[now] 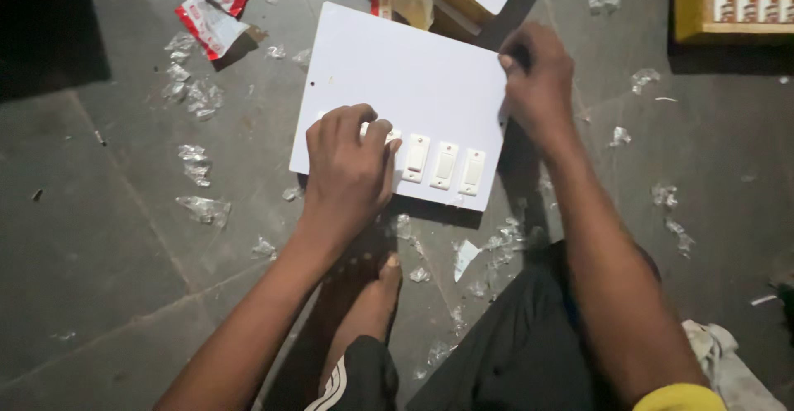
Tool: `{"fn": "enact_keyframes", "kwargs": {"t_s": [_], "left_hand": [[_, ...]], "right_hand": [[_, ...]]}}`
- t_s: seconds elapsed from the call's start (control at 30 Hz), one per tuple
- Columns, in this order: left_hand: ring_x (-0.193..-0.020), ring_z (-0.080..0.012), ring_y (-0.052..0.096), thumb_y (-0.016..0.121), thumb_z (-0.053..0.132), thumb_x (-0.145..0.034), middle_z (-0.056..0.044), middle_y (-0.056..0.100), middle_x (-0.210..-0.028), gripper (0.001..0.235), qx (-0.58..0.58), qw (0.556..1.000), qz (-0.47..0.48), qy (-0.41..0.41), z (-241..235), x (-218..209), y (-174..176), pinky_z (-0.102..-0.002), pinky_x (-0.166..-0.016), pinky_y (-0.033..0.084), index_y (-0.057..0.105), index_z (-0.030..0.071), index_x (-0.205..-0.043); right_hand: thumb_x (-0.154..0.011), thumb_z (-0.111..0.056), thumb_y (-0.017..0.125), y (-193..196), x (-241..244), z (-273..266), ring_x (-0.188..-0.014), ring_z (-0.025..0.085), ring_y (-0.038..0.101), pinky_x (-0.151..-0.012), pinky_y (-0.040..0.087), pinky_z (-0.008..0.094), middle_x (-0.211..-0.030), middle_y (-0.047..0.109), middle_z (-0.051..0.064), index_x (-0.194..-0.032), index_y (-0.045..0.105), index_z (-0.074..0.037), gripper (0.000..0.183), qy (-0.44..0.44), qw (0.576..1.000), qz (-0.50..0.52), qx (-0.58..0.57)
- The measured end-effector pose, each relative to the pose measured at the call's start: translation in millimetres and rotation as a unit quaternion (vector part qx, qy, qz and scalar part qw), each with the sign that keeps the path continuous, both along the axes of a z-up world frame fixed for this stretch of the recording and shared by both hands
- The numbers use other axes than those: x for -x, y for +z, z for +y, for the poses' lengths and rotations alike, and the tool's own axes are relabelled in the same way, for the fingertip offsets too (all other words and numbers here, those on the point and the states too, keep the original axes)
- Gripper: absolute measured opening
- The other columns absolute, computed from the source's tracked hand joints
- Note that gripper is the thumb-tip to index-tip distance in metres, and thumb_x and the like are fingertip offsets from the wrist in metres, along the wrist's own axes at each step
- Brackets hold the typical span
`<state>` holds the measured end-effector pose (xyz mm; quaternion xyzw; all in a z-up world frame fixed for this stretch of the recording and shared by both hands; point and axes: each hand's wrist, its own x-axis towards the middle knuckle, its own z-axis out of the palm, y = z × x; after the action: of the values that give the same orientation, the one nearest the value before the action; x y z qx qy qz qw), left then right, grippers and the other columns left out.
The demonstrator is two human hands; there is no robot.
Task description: The person sits on the floor and assembles a white switch plate. They use a yellow wooden block to press switches into place, then insert small metal pins into the holes of the switches.
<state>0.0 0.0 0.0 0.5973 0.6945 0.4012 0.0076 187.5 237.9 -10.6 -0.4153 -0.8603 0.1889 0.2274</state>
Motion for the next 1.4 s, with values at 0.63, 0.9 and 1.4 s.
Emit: {"fn": "enact_keyframes", "kwargs": {"t_s": [0.63,0.9,1.4], "left_hand": [[-0.116,-0.0374,0.055,0.076,0.011,-0.076,-0.020,0.059,-0.115,0.036,0.054,0.992,-0.011,-0.117,-22.1,-21.7,-6.7,-0.051,-0.098,0.041,0.063,-0.003,-0.107],[-0.141,-0.0331,0.041,0.067,0.016,-0.084,-0.019,0.048,-0.145,0.065,0.145,0.968,0.128,-0.158,-10.0,-54.8,-18.0,-0.056,-0.113,0.034,0.047,0.000,-0.144],[-0.137,-0.0306,0.047,0.068,0.024,-0.082,-0.015,0.052,-0.145,0.064,0.030,0.944,0.247,-0.216,26.4,-40.7,-28.8,-0.058,-0.111,0.036,0.053,0.006,-0.141]], "right_hand": [[-0.096,-0.002,0.075,-19.9,-43.3,60.1,-0.094,0.027,0.070,-0.084,0.057,0.038,-0.102,0.069,0.017,-0.105,0.066,0.000,0.013,0.008,1.000,0.010,0.021],[-0.098,-0.013,0.072,-0.8,-51.7,20.7,-0.094,0.023,0.073,-0.075,0.057,0.034,-0.104,0.072,0.014,-0.103,0.057,-0.003,0.019,-0.194,0.944,0.079,0.254],[-0.106,-0.002,0.059,-15.3,-30.3,-4.6,-0.105,0.018,0.067,-0.098,0.055,0.033,-0.115,0.072,0.012,-0.107,0.052,-0.006,0.008,-0.002,0.942,0.258,0.216]]}}
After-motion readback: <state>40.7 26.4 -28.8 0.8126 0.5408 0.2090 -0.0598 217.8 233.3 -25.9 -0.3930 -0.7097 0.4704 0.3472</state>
